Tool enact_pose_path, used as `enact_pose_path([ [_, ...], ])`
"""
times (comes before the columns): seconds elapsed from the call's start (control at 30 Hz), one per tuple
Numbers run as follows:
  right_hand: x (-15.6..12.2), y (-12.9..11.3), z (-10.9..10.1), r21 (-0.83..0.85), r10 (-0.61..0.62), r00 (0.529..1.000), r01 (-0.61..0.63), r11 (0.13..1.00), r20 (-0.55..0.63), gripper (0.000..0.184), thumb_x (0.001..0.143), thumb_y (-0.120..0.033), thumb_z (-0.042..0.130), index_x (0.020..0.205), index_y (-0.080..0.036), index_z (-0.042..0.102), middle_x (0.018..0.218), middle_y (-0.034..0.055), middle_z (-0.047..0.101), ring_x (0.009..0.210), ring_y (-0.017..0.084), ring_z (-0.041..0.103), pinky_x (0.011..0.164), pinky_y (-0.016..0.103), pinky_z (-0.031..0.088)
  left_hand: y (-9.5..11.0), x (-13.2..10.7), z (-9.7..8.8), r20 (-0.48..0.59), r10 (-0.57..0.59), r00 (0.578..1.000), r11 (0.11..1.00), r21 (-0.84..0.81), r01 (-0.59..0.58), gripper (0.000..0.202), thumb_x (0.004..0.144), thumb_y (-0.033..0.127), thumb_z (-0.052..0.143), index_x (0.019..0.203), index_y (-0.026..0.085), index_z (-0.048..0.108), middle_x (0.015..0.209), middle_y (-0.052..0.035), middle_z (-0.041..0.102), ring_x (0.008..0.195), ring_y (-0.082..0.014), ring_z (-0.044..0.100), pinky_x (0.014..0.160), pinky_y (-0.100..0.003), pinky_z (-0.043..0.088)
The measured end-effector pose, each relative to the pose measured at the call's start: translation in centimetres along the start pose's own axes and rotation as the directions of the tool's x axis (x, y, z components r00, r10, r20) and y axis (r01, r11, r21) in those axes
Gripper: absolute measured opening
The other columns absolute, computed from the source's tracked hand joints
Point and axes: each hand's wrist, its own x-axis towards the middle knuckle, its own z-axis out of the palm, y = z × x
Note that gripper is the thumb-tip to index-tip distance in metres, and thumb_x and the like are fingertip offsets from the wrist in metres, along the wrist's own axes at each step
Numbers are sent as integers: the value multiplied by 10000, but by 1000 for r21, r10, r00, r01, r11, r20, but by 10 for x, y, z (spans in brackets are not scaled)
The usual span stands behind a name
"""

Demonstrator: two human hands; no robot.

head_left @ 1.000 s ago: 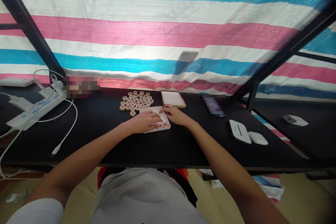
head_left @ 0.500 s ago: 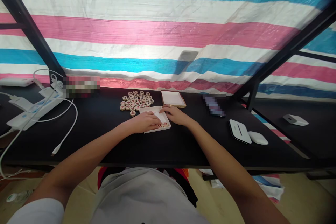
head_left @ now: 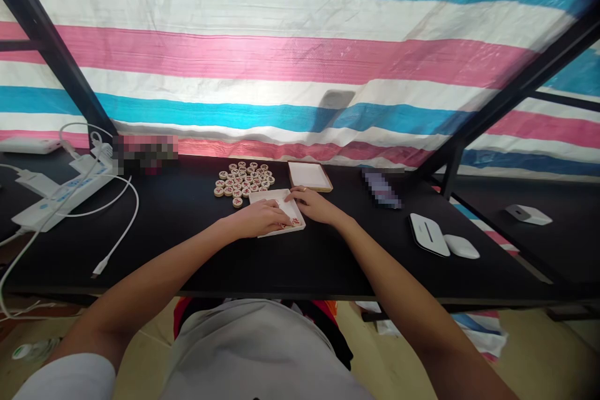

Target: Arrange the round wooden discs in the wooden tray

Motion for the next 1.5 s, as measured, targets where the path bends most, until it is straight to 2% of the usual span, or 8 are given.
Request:
enact_pose_path([
  [0.3, 0, -1, 0, 4, -4, 1000, 4, 1000, 1, 378, 821, -58, 426, 1066, -217, 666, 1114, 88, 562, 1032, 197, 562, 973, 390, 427, 0, -3, -1, -85, -42, 996, 989, 136, 53, 241, 915, 288, 502, 1081, 179, 640, 1014, -72, 643, 957, -196, 552, 904, -299, 384],
  [0.73, 0, -1, 1, -4, -12, 1000, 12, 1000, -11, 373, 813, -54, 430, 1045, -215, 673, 1110, 89, 562, 1019, 195, 566, 967, 396, 437, -5, -9, -6, -202, -52, 978, 969, 226, 98, 255, 896, 287, 481, 1059, 164, 634, 977, -75, 592, 923, -189, 546, 893, -306, 403],
  [0.97, 0, -3, 0, 3, -8, 1000, 8, 1000, -6, 348, 827, -69, 434, 1033, -216, 673, 1103, 89, 560, 1013, 194, 569, 956, 393, 443, -8, -12, -15, -189, -90, 978, 971, 202, 128, 250, 897, 339, 498, 999, 162, 643, 927, -62, 612, 896, -188, 561, 883, -307, 407],
  [1.1, 0, -4, -1, 0, 1, 1000, -1, 1000, -5, 334, 826, -70, 432, 1020, -201, 671, 1119, 97, 557, 1027, 197, 566, 962, 387, 436, -9, -18, -33, -145, -195, 970, 966, 141, 216, 265, 879, 363, 507, 1023, 187, 640, 968, -58, 619, 926, -197, 572, 872, -300, 412],
  [1.17, 0, -4, -1, 2, 0, 1000, 0, 1000, -3, 332, 824, -67, 431, 1015, -199, 668, 1119, 96, 557, 1022, 193, 569, 958, 379, 438, -11, -23, -46, -97, -314, 944, 943, 83, 322, 262, 859, 364, 508, 1013, 198, 641, 1004, -50, 618, 936, -195, 576, 829, -279, 418],
  [1.27, 0, -4, -2, 2, 3, 1000, -3, 1000, -2, 331, 827, -72, 429, 1011, -206, 669, 1115, 91, 559, 1017, 189, 572, 949, 367, 443, -15, -33, -65, 29, -498, 867, 867, 25, 498, 293, 826, 405, 503, 988, 204, 642, 992, -36, 625, 866, -181, 584, 720, -249, 413],
  [1.4, -1, -5, -3, 4, 20, 1000, -20, 1000, 3, 327, 831, -80, 431, 1012, -207, 671, 1120, 94, 561, 1017, 194, 576, 947, 371, 443, -19, -40, -75, 202, -603, 771, 790, 18, 613, 293, 764, 398, 543, 951, 194, 640, 903, -31, 639, 780, -176, 574, 643, -247, 387],
  [1.5, 0, -6, -3, 10, 17, 1000, -17, 1000, 5, 321, 827, -81, 436, 1009, -206, 669, 1123, 97, 563, 1006, 198, 581, 939, 381, 448, -19, -42, -73, 269, -626, 732, 765, 30, 643, 244, 726, 359, 576, 903, 196, 619, 863, -25, 636, 758, -176, 566, 596, -244, 366],
])
